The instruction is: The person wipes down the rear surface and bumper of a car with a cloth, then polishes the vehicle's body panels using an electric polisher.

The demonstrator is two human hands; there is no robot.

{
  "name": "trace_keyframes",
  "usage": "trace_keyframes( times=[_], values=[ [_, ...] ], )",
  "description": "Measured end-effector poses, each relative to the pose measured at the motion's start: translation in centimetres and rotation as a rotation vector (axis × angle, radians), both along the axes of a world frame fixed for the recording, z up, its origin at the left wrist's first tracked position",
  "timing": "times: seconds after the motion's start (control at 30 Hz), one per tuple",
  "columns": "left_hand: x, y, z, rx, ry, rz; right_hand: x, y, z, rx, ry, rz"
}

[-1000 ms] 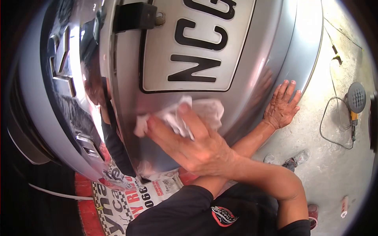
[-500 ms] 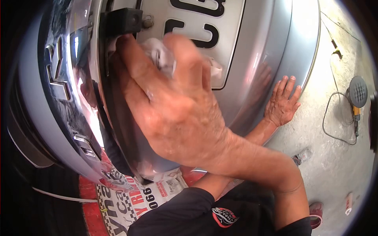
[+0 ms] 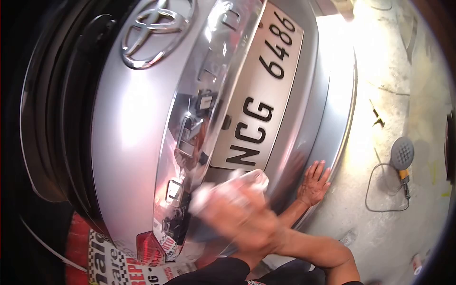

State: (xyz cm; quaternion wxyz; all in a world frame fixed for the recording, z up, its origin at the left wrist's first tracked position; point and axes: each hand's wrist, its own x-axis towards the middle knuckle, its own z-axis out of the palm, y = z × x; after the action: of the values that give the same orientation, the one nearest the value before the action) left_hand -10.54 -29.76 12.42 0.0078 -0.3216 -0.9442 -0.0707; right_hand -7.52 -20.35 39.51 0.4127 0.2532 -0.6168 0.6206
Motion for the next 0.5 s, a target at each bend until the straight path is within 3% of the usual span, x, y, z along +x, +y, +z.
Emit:
trace_keyframes(
  times=[0.03, 0.1, 0.17, 0.3, 0.5],
  values=[
    [-0.1, 0.0, 0.0, -0.003, 0.012, -0.006, 0.7, -0.3, 1.9, -0.012, 0.064, 0.103],
    [0.0, 0.0, 0.0, -0.01, 0.018, -0.006, 0.8, -3.5, 2.5, 0.154, 0.269, 0.034],
    [0.2, -0.1, 0.0, -0.011, 0.042, -0.026, -3.4, -2.9, 1.9, 0.119, 0.355, -0.09],
    [0.0, -0.5, 0.5, 0.03, 0.113, -0.075, -7.7, 3.6, 5.3, 0.298, 0.068, -0.252],
    [0.2, -0.4, -0.7, -0.01, 0.073, -0.011, -4.1, -0.3, 5.3, 0.289, 0.257, -0.187]
  ],
)
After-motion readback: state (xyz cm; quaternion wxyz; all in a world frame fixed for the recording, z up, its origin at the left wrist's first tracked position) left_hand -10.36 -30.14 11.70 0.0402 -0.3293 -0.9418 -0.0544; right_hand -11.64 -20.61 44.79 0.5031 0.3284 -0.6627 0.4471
